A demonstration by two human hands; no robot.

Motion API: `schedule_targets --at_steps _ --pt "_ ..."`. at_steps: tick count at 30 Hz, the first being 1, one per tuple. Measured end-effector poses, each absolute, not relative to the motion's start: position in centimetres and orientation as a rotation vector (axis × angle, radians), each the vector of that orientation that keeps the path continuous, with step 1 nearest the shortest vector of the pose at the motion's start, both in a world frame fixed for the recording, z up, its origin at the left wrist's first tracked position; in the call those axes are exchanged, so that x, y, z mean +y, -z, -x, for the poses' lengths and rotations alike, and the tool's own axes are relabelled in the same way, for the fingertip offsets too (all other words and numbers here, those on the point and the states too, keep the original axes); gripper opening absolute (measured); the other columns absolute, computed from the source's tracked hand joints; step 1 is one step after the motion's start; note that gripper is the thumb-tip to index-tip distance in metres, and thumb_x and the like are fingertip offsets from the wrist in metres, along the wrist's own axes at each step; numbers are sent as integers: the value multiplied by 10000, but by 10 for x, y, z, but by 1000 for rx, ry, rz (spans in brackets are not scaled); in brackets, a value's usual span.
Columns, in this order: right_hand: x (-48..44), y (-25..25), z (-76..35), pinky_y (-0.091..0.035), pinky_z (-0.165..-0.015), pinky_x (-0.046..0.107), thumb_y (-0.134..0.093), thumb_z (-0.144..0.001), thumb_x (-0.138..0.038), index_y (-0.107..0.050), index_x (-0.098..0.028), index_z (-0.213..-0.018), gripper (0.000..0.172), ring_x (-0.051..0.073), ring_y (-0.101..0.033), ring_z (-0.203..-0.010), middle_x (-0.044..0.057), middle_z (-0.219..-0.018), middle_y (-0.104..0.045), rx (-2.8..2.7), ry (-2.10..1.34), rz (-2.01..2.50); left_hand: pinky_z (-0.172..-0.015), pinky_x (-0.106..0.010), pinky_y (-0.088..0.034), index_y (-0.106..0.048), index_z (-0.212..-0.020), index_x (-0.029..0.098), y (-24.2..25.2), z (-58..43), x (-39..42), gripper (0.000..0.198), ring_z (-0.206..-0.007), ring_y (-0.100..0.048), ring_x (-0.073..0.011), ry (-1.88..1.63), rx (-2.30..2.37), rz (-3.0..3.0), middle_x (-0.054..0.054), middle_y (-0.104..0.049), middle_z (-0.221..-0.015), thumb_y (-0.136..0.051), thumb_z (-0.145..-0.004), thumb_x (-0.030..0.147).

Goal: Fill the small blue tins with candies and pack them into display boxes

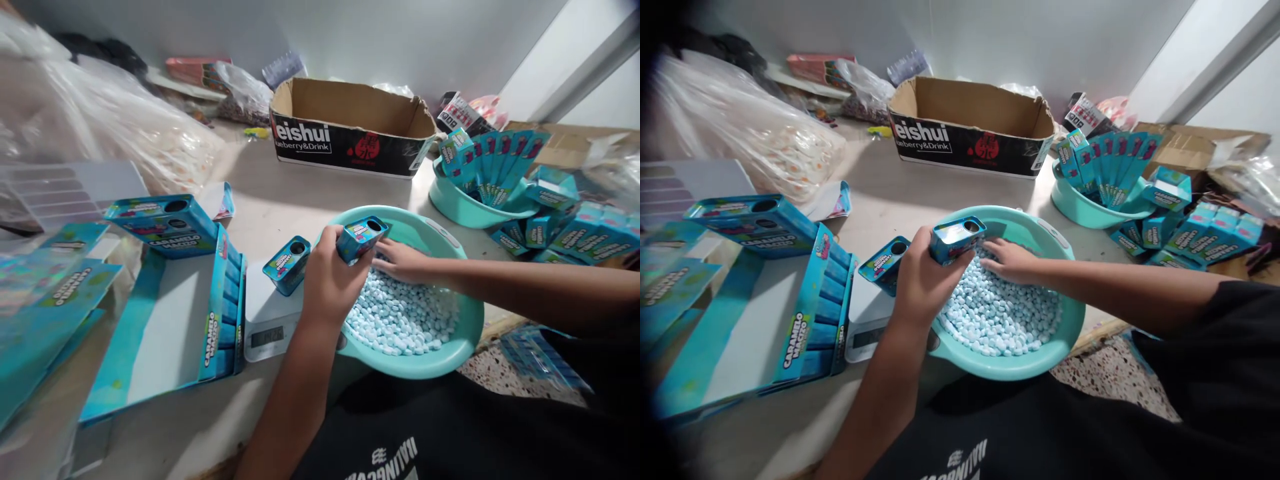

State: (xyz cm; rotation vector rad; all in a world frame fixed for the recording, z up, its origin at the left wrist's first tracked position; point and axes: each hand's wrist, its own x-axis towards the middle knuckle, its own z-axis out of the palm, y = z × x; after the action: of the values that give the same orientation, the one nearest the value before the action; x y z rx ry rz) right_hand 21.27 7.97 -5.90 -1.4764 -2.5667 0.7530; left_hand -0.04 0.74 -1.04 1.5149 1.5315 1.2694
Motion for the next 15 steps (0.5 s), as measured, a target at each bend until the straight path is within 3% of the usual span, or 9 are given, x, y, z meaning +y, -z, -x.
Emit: schedule_targets --at_steps 2,7,15 --pt "71 59 -212 -427 -1095 491 -454 -962 -556 -544 -193 -1414 587 315 -534 -1305 148 -1459 -518 -2618 -819 1466 -652 -292 -450 -561 -918 225 11 0 7 278 -756 -638 -180 -1276 1517 -1517 -9 -668 -821 -765 -772 344" --pt "43 36 -206 -461 -1059 432 -455 -974 -551 -682 -198 -1230 492 274 -612 -1187 112 -1247 -650 -2609 -1040 1419 -643 -291 -437 -554 -892 228 11 0 7 275 -750 -633 -185 -1286 1501 -1539 -10 -667 -811 -762 -772 362" --pt "17 16 -197 -507 -1014 483 -527 -928 -585 -742 -227 -1117 459 299 -674 -1112 71 -1185 -732 -2221 -1401 1619 -634 -286 -444 -541 -844 228 12 -1 9 258 -685 -596 -167 -1297 1479 -1552 0 -643 -761 -767 -752 312"
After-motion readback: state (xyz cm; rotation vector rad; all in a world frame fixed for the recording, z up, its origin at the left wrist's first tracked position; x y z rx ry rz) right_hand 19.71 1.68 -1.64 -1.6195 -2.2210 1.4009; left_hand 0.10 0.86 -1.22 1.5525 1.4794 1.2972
